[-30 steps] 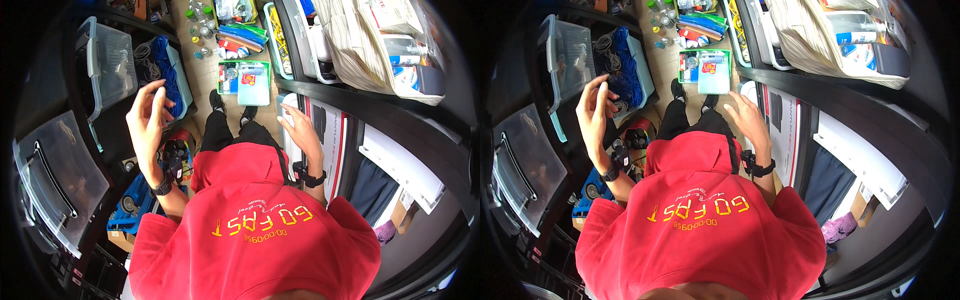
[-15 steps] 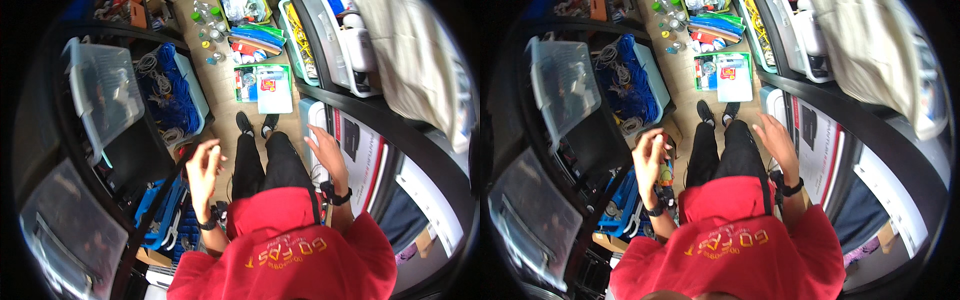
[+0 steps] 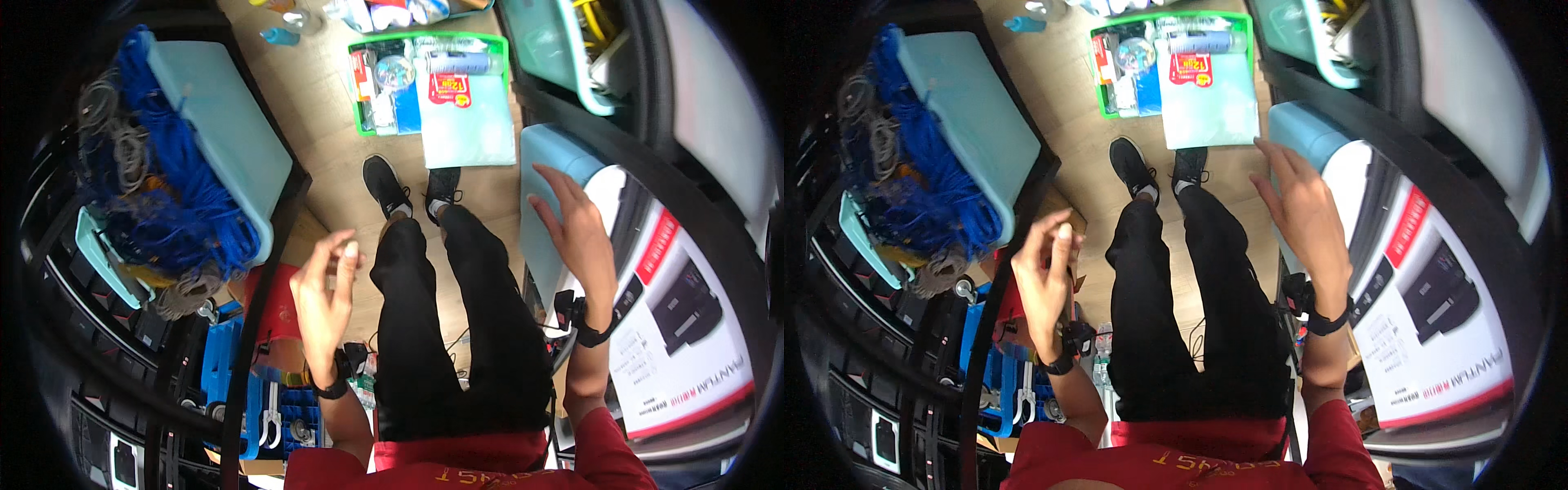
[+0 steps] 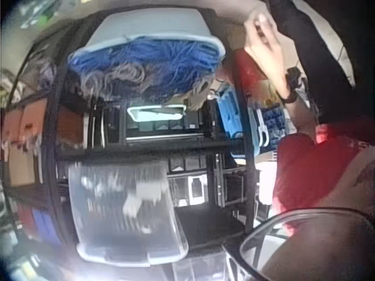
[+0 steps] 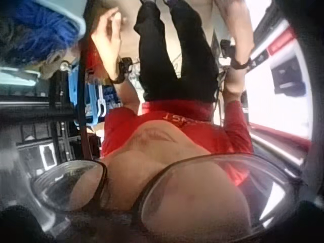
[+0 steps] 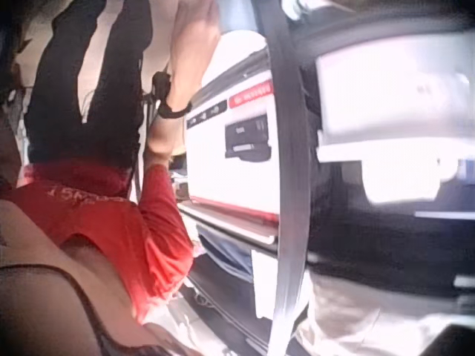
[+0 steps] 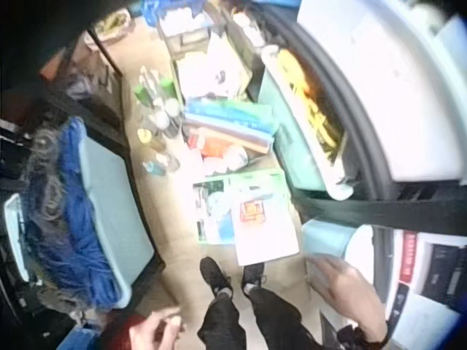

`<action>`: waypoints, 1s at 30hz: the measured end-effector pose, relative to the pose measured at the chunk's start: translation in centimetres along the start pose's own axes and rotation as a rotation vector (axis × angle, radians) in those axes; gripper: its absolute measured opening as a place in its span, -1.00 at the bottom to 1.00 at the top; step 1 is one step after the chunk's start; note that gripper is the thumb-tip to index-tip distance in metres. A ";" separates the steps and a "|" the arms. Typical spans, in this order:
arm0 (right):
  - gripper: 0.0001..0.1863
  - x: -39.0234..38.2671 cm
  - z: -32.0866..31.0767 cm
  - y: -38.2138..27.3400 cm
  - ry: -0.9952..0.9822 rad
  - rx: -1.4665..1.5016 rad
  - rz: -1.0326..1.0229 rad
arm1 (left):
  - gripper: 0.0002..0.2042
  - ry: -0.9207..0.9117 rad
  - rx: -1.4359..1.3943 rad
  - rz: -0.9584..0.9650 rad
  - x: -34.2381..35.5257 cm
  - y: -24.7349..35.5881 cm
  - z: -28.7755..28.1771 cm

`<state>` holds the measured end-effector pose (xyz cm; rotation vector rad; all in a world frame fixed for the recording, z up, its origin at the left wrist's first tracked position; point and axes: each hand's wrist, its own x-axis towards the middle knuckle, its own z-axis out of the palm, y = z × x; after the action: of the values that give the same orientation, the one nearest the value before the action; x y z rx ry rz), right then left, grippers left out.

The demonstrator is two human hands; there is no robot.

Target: The person moves various stationery items and containers including folders, a green tray, a cardboard sheet, and plastic bottles, one at a time, within a storage area.

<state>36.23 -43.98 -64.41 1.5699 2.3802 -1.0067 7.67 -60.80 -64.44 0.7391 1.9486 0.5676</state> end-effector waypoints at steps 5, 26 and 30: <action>-0.59 3.2 8.2 5.7 -0.018 -0.006 0.115 | -0.72 -0.009 0.087 0.037 7.8 -7.4 5.0; 0.13 6.8 33.1 20.9 -0.017 -0.370 0.001 | -0.57 0.039 0.209 0.444 28.6 -26.3 20.1; 0.07 8.1 34.2 20.1 -0.040 -0.344 -0.001 | -0.30 0.020 0.439 0.485 29.0 -26.4 22.2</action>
<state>41.06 -52.78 -103.60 1.4076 2.3688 -0.5797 9.63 -57.43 -109.36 1.5114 1.9364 0.4283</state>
